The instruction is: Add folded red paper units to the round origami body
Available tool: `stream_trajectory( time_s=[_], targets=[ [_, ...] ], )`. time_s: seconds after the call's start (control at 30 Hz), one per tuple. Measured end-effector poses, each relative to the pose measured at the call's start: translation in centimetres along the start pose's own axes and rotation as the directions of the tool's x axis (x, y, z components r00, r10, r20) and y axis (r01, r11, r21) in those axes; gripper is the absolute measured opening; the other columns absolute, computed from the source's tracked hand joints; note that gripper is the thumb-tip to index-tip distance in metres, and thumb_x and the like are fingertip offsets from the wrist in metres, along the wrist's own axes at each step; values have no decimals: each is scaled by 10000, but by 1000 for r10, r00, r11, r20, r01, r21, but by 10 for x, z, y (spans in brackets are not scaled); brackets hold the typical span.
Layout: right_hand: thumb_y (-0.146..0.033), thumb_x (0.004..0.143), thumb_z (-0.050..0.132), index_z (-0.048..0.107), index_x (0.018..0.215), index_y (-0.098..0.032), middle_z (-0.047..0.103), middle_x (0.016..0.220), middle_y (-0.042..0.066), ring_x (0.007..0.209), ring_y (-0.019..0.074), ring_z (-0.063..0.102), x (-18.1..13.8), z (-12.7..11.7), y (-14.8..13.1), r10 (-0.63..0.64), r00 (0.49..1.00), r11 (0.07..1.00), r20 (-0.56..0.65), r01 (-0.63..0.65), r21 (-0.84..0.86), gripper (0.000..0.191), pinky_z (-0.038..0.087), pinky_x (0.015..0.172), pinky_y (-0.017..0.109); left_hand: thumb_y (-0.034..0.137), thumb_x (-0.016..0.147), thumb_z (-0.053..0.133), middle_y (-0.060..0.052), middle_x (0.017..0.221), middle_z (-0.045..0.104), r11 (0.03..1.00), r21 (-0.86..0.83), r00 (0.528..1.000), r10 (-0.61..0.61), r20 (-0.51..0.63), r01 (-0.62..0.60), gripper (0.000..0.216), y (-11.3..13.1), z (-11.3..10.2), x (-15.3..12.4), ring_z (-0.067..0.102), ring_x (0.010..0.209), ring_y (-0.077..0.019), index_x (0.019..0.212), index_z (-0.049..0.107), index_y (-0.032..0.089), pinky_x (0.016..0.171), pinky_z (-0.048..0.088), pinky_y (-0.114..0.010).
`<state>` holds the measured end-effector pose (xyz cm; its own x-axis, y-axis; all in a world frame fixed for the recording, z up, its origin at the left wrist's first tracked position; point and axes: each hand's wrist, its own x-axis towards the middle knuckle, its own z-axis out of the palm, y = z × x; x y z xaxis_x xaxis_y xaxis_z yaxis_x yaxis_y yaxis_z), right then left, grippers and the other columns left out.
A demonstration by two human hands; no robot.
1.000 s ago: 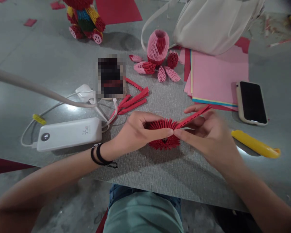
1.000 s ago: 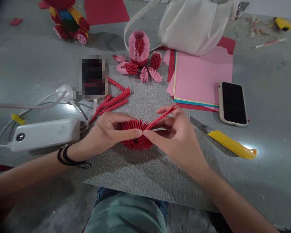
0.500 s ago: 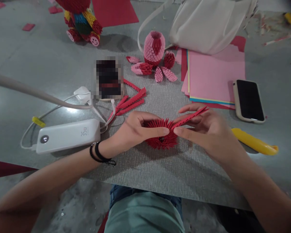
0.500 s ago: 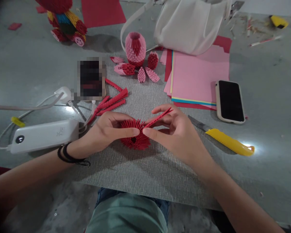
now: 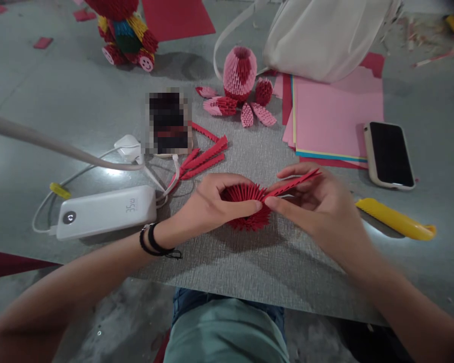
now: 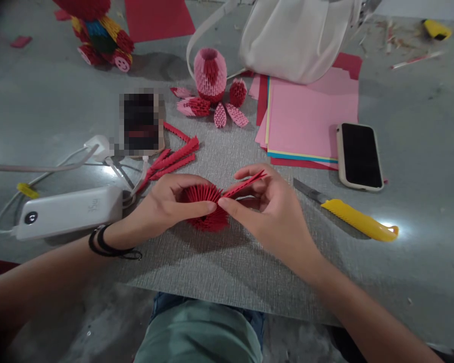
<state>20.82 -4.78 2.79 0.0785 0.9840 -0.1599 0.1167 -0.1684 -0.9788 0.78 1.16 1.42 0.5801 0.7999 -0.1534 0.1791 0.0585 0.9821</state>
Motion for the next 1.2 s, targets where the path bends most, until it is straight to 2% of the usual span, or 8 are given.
stream_trajectory(
  time_s=[0.2, 0.33, 0.57, 0.67, 0.77, 0.93, 1.1, 1.2],
  targets=[
    [-282, 769, 882, 647, 1025, -269, 788, 841, -1, 723, 197, 764, -3, 4, -1, 5, 1000, 1000, -4, -5, -31, 348, 650, 677, 323, 238, 770, 778, -3, 787, 699, 999, 41, 1000, -25, -12, 26, 140, 0, 0, 0, 602, 734, -131, 864, 759, 135, 646, 465, -227],
    [-297, 784, 883, 663, 1026, -272, 783, 842, -1, 777, 207, 770, -1, 0, -2, 38, 999, 999, -12, -38, 15, 327, 653, 729, 340, 209, 752, 768, 13, 763, 680, 999, -10, 999, -51, -5, 51, 112, 3, -1, -1, 587, 712, -118, 841, 747, 145, 645, 458, -217],
    [-295, 806, 866, 674, 1029, -284, 765, 888, -1, 848, 209, 759, 7, -9, 3, 10, 1000, 989, -9, -8, 148, 295, 658, 748, 345, 252, 738, 833, 8, 768, 702, 971, -213, 994, -111, 0, 109, 167, 3, 2, -2, 606, 684, -118, 848, 756, 152, 617, 469, -218],
    [-238, 850, 820, 653, 1048, -297, 760, 929, -11, 885, 193, 758, 3, -6, 0, -74, 997, 979, -33, 79, 190, 265, 649, 805, 343, 263, 732, 867, 12, 731, 704, 925, -347, 987, -149, 52, 158, 173, 2, 4, -2, 608, 653, -108, 816, 761, 154, 604, 471, -211],
    [-181, 851, 804, 634, 1042, -307, 755, 940, -11, 871, 196, 760, -4, -1, -7, -179, 980, 978, -87, 187, 97, 285, 635, 860, 373, 265, 751, 875, 10, 712, 711, 897, -409, 985, -145, 88, 169, 159, 1, 5, -2, 609, 636, -98, 787, 770, 152, 595, 470, -202],
    [-185, 846, 804, 623, 1057, -322, 715, 979, 27, 888, 244, 765, -12, 4, -10, -344, 918, 939, -199, 330, -101, 309, 653, 826, 441, 252, 771, 880, 6, 723, 731, 880, -449, 988, -134, 76, 154, 136, 1, 5, -2, 623, 645, -89, 789, 789, 153, 605, 482, -188],
    [-171, 821, 821, 621, 1065, -349, 693, 1034, 39, 948, 277, 739, -14, 4, -3, -451, 878, 883, -162, 413, -223, 362, 623, 935, 527, 202, 733, 900, 14, 723, 729, 905, -399, 989, -136, 55, 147, 125, 2, 4, -2, 610, 645, -82, 787, 796, 158, 592, 461, -173],
    [-142, 823, 810, 615, 1087, -350, 671, 1063, 30, 952, 249, 730, -14, 5, 0, -451, 879, 885, -156, 418, -203, 389, 617, 958, 491, 210, 720, 908, 5, 741, 741, 914, -385, 992, -117, 47, 126, 144, 3, 4, -3, 624, 661, -96, 800, 800, 158, 610, 483, -186]
  ],
)
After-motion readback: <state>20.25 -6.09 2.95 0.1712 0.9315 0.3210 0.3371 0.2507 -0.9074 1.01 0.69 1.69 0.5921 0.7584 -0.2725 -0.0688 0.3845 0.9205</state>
